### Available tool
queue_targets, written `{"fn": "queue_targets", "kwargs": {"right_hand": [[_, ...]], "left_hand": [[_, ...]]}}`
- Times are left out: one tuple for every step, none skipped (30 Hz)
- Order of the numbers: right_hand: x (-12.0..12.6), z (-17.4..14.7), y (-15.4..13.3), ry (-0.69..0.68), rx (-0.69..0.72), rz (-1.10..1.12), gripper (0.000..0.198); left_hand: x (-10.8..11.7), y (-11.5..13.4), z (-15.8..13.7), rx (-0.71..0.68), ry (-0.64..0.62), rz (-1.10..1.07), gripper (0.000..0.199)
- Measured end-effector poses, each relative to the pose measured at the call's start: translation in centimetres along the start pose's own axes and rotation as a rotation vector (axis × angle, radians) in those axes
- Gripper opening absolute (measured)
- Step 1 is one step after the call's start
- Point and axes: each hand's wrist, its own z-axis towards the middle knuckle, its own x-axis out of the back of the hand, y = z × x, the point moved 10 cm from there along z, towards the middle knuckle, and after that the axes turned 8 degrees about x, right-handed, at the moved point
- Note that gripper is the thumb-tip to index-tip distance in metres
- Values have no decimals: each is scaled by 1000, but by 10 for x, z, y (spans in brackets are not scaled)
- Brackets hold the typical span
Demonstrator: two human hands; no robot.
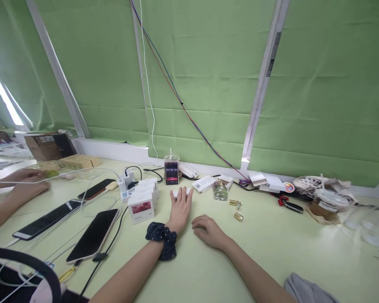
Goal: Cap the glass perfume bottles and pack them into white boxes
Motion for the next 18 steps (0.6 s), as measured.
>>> {"fn": "queue_targets", "kwargs": {"right_hand": [[0,0,0,0,-2,-6,22],[0,0,-1,-1,-3,-12,22],[0,0,0,0,-3,-17,22],[0,0,0,-1,0,-20,22],[0,0,0,-1,5,-21,21],[-1,0,0,-1,11,-23,21],[-1,1,0,-1,17,-24,21],[-1,1,0,0,21,-25,21],[-1,1,0,-1,22,-26,21],[-1,1,0,-2,20,-27,21],[-1,2,0,-2,16,-27,20],[-1,2,0,-2,14,-27,20],[0,2,0,-2,13,-27,20],[0,2,-1,-2,14,-28,20],[0,2,-2,-2,17,-29,20],[1,3,-2,0,19,-31,20],[1,3,-2,1,22,-33,20],[1,2,-2,1,25,-36,20]], "left_hand": [[-2,-6,6,17,13,-35,58],[-5,-12,12,23,23,-64,58],[-7,-18,18,32,36,-92,57],[-9,-24,25,36,41,-101,57],[-11,-29,31,30,40,-105,56],[-13,-34,36,35,40,-100,57],[-14,-40,41,41,39,-91,59],[-15,-44,45,45,36,-79,60],[-16,-49,49,49,34,-65,61],[-16,-53,52,52,31,-50,62],[-17,-57,55,54,28,-36,63],[-17,-60,57,56,26,-22,63],[-18,-63,59,57,23,-10,63],[-18,-66,62,58,20,2,62],[-19,-68,63,60,19,12,61],[-20,-69,65,62,18,20,59],[-20,-71,66,67,19,27,58],[-21,-72,67,73,22,33,56]]}}
